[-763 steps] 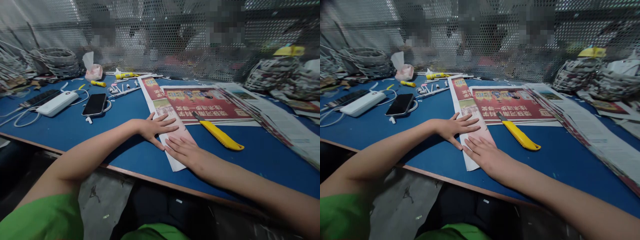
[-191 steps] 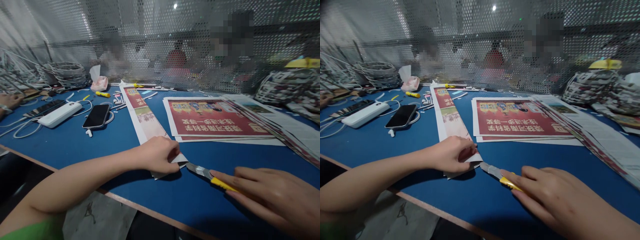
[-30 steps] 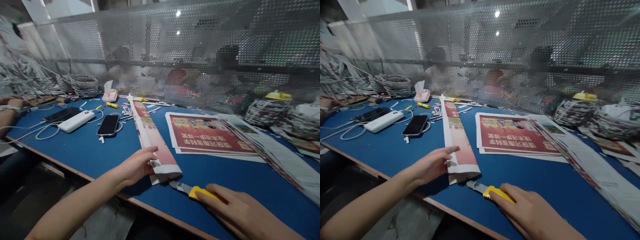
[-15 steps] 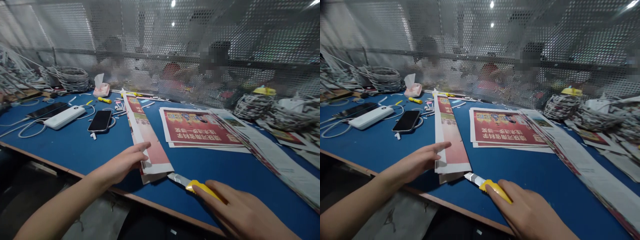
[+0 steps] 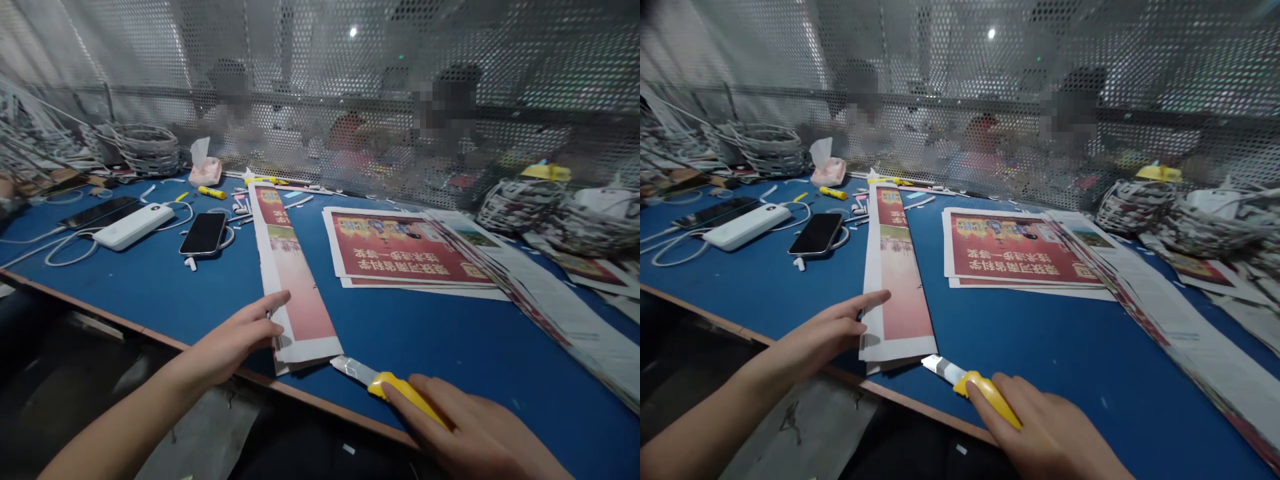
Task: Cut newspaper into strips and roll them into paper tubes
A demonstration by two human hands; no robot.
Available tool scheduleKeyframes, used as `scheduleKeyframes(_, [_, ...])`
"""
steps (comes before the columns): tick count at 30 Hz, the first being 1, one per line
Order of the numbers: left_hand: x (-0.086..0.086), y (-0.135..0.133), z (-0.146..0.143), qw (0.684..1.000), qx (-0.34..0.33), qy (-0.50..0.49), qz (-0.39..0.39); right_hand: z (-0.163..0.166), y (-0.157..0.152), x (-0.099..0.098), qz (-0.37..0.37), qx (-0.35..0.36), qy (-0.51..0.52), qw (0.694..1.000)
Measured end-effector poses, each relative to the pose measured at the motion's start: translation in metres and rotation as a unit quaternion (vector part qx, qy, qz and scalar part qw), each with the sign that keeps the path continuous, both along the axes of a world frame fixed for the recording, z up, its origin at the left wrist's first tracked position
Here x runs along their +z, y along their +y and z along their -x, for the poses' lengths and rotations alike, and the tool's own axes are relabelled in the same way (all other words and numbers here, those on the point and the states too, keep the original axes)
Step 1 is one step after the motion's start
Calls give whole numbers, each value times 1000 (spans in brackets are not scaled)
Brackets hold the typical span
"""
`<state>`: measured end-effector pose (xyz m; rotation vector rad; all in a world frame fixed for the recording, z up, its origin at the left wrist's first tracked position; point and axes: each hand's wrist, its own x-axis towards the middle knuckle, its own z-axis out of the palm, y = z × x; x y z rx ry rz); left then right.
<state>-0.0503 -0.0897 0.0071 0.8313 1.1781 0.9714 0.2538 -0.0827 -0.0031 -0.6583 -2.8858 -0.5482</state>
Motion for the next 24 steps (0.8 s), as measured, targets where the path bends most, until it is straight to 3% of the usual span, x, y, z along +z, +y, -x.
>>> scheduleKeyframes(8, [-5, -7, -6, 999, 32, -24, -20, 0, 2, -4, -4, 2, -4, 1000])
scheduleKeyframes(20, [-12, -7, -15, 996, -26, 66, -46, 1, -5, -12, -26, -42, 31, 998])
scheduleKeyframes(24, [-9, -9, -14, 998, -60, 32, -7, 0, -6, -18, -35, -56, 23, 998])
